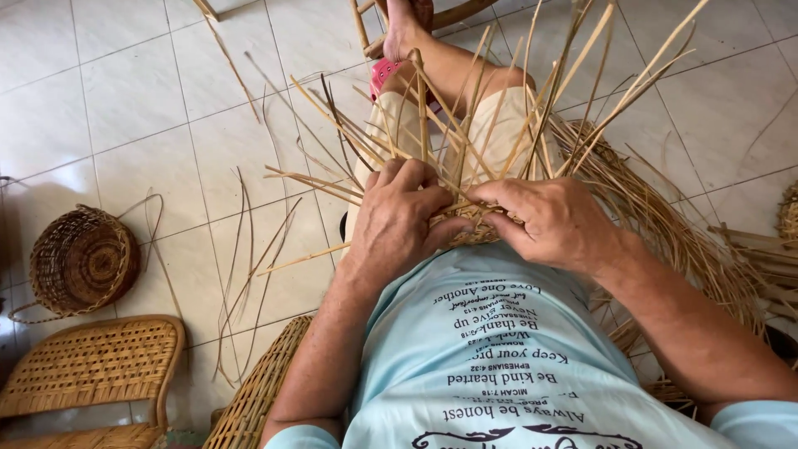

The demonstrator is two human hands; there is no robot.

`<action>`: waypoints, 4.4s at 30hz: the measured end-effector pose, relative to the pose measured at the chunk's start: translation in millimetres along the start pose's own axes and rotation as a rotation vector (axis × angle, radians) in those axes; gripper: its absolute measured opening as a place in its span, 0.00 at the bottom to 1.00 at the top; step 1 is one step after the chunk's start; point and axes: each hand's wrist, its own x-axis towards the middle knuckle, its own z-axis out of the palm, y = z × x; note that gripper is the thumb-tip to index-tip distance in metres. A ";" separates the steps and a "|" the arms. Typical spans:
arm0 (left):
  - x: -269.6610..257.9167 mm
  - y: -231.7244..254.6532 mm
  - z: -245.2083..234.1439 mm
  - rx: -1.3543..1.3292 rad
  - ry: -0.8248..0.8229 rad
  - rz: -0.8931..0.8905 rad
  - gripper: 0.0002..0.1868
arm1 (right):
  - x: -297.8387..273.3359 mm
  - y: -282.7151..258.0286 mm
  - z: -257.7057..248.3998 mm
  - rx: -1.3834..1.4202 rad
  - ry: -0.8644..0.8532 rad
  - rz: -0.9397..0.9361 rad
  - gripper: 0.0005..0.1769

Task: The person is weaving a basket by interlacing long, flexible strands of plant material while sitting on the floor.

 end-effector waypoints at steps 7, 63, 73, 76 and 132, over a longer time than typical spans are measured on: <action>-0.5 2.4 -22.0 0.079 -0.057 0.078 0.11 | -3.7 -0.6 1.5 0.021 0.020 0.066 0.10; 35.4 -0.6 -34.5 0.293 -0.296 0.014 0.05 | -2.0 -7.5 -13.1 0.197 0.046 0.164 0.22; 34.3 -13.3 -38.9 0.316 -0.311 0.116 0.07 | -57.0 34.0 -32.1 0.382 0.381 0.095 0.10; 34.2 -13.2 -41.5 0.335 -0.348 0.109 0.08 | -65.5 36.7 -38.6 0.335 0.415 0.142 0.09; 36.8 -11.1 -42.6 0.258 -0.328 0.148 0.05 | -17.0 -5.0 -27.4 0.438 0.255 -0.050 0.12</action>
